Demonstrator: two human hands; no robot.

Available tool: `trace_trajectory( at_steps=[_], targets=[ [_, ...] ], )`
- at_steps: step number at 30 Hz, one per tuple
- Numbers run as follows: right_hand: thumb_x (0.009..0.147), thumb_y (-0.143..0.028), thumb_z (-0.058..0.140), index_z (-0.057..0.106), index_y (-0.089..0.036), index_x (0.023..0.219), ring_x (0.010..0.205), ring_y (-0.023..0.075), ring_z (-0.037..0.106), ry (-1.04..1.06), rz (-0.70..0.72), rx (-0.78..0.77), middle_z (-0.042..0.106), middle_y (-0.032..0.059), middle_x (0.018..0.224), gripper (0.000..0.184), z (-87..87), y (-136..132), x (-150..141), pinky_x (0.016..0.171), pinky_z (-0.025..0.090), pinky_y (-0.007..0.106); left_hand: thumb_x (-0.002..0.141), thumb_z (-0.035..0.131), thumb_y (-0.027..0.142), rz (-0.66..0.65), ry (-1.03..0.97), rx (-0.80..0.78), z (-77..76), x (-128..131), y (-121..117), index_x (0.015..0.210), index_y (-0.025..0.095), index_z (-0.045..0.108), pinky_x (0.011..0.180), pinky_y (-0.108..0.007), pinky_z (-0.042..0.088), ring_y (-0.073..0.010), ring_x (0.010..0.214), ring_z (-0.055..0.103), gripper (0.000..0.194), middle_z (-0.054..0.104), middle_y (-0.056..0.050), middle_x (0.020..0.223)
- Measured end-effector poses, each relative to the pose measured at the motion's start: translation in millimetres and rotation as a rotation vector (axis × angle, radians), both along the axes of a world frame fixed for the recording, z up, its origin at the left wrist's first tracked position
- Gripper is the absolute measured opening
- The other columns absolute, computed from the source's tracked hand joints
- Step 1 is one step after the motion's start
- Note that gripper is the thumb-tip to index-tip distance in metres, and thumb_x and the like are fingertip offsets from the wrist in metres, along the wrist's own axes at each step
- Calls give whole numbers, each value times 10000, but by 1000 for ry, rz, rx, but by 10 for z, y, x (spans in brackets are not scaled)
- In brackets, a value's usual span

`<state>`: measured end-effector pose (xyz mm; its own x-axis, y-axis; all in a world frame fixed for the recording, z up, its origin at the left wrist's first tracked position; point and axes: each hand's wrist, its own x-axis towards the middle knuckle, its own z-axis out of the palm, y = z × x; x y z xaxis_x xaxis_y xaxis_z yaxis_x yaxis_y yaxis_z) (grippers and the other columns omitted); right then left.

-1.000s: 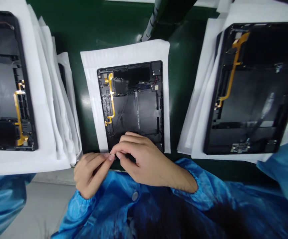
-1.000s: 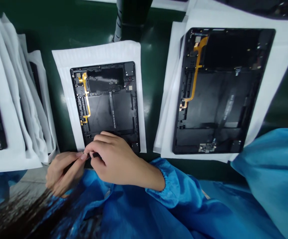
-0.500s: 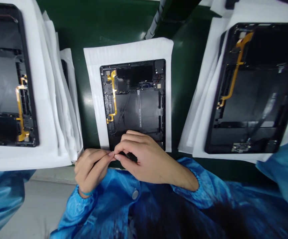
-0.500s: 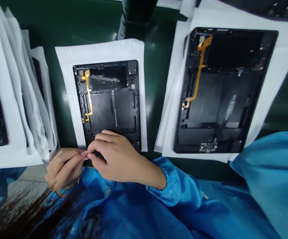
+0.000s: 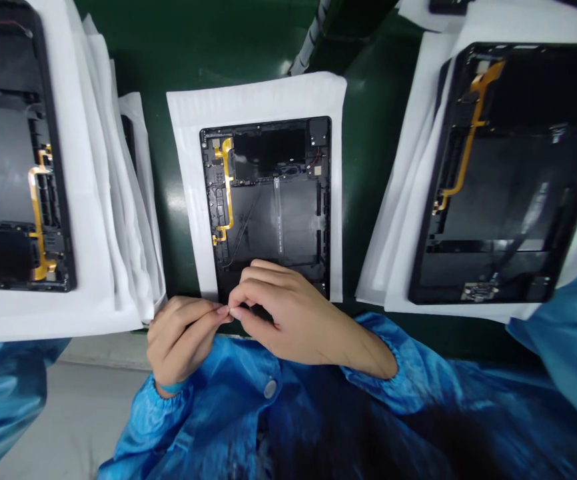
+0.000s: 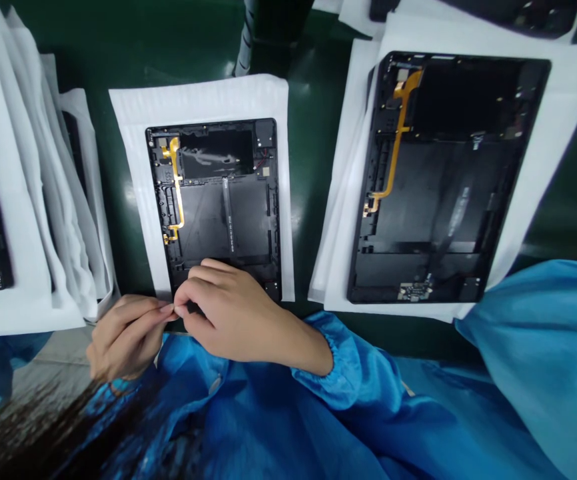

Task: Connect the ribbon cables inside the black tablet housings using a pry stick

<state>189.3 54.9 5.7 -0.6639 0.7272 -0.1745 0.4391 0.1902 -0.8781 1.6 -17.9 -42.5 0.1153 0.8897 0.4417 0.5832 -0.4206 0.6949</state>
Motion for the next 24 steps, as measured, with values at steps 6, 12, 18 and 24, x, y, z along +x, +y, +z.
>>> trace_trajectory(
  at_steps=[6, 12, 18, 24],
  targets=[
    [871, -60, 569, 593, -182, 822, 772, 141, 480, -12, -3, 28, 572, -13, 767, 133, -16, -13, -21, 704, 401, 275, 745, 759, 21, -28, -13, 13, -10, -26, -7, 1054, 192, 696, 615, -317, 565, -169, 763, 678, 359, 724, -26, 917],
    [892, -61, 499, 573, -184, 832, 773, 161, 489, -87, -73, 123, 598, 19, 791, 156, -7, -126, -69, 707, 425, 299, 788, 730, 49, -45, -35, -13, 11, -49, -1, 1073, 230, 690, 614, -316, 590, -170, 776, 690, 340, 724, -5, 912],
    [908, -89, 489, 598, -167, 869, 743, 158, 525, -251, -187, 261, 625, 32, 795, 140, -18, -256, -131, 668, 437, 299, 841, 688, 85, 87, -6, -105, 139, -56, 92, 1022, 220, 681, 598, -241, 561, -113, 736, 657, 226, 670, 3, 889],
    [907, -119, 518, 636, -165, 840, 680, 136, 558, -345, -193, 275, 615, 7, 733, 143, -16, -281, -228, 622, 409, 282, 834, 682, 58, 111, -11, -236, 214, -149, 118, 980, 189, 676, 602, -200, 512, -87, 737, 645, 196, 674, 4, 891]
  ],
)
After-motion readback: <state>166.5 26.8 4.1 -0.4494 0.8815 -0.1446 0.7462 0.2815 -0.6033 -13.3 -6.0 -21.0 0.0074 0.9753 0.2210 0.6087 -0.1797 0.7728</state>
